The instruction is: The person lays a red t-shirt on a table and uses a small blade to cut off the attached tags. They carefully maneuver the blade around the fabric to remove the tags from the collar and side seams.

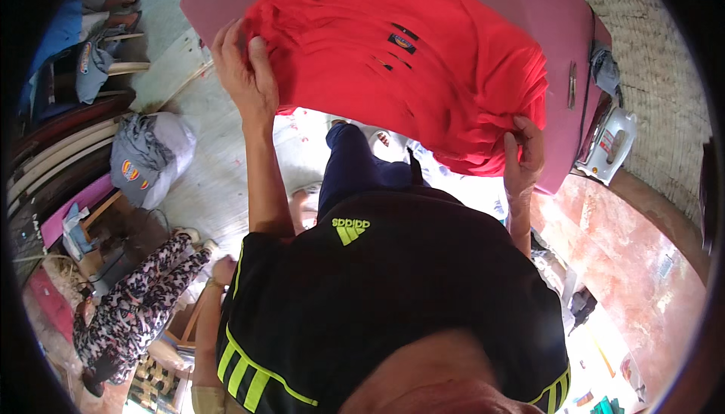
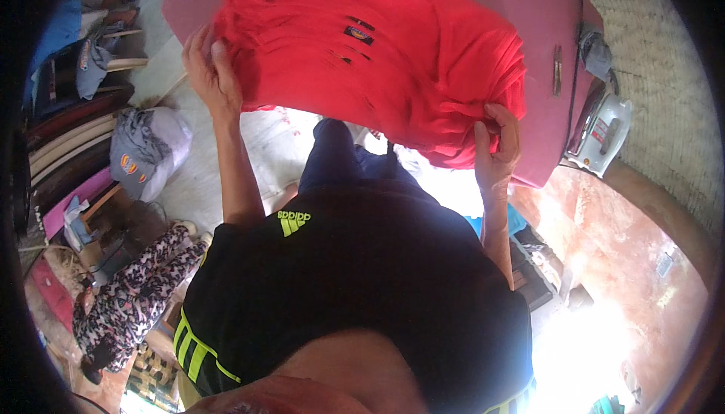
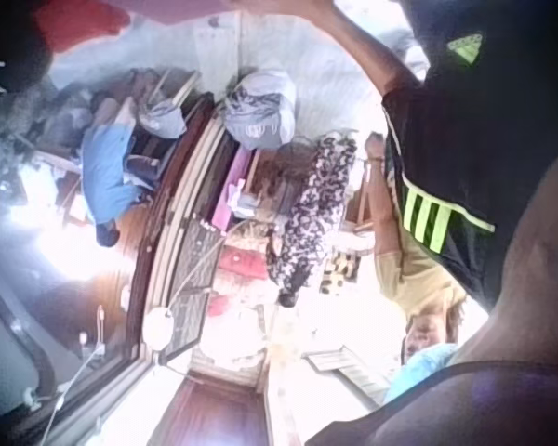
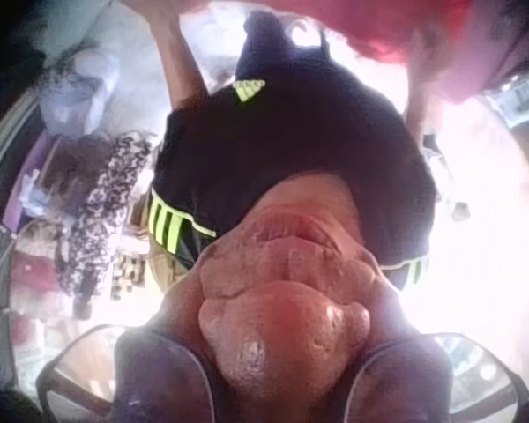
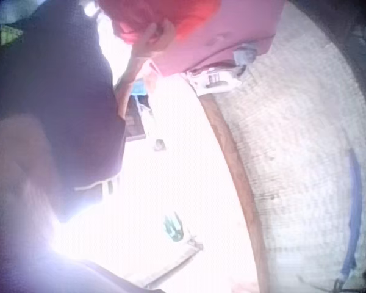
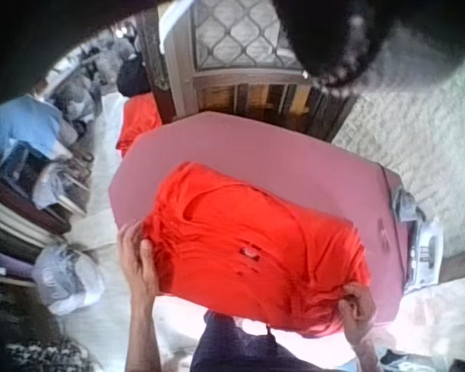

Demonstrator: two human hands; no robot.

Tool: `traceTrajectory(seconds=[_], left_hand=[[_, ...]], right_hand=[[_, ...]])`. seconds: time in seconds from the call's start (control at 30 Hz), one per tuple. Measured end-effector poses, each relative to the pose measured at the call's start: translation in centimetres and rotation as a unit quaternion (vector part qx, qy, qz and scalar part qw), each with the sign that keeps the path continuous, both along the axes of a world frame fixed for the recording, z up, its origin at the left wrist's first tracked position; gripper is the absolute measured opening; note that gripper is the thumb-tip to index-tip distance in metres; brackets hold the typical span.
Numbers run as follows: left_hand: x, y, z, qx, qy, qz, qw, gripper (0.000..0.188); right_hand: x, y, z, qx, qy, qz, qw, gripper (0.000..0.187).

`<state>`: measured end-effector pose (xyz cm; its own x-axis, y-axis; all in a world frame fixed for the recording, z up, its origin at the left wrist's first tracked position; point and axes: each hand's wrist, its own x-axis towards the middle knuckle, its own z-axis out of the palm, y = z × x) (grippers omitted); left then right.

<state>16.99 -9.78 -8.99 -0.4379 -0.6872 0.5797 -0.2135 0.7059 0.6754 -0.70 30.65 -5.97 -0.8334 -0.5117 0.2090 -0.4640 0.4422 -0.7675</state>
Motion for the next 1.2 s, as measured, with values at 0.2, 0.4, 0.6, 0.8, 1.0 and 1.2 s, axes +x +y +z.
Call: traceTrajectory(seconds=[0.2, 0.4, 0.6, 0.8, 1.0, 1.2], left_hand=[[0.2, -1.9, -0.5, 0.038, -0.032, -0.03, 0.998, 0.025], [-0.4, 2.0, 2.5, -0.116, -0.047, -0.11, 0.986, 0.021], [1.7, -1.1, 1.4, 0.053, -0.075, -0.194, 0.977, 0.012], [-4.0, -5.6, 5.4, 0.017, -0.036, -0.145, 0.989, 0.049], [-5.5, -3.6, 5.1, 0.044, -0.051, -0.255, 0.965, 0.033], [-3.9, -1.3, 3.7, -0.121, -0.053, -0.319, 0.939, 0.039]], right_hand=[[1.4, -1.2, -0.5, -0.041, 0.041, -0.064, 0.996, 0.034], [1.5, -7.2, 3.5, -0.025, 0.176, -0.025, 0.984, 0.033], [3.2, -13.7, 2.9, -0.05, 0.09, 0.072, 0.992, 0.034], [2.7, -22.7, 2.5, -0.111, 0.027, 0.145, 0.983, 0.042], [1.0, -28.7, 2.6, -0.198, -0.222, 0.14, 0.945, 0.042], [1.7, -26.2, -0.9, -0.323, -0.431, 0.166, 0.826, 0.027]])
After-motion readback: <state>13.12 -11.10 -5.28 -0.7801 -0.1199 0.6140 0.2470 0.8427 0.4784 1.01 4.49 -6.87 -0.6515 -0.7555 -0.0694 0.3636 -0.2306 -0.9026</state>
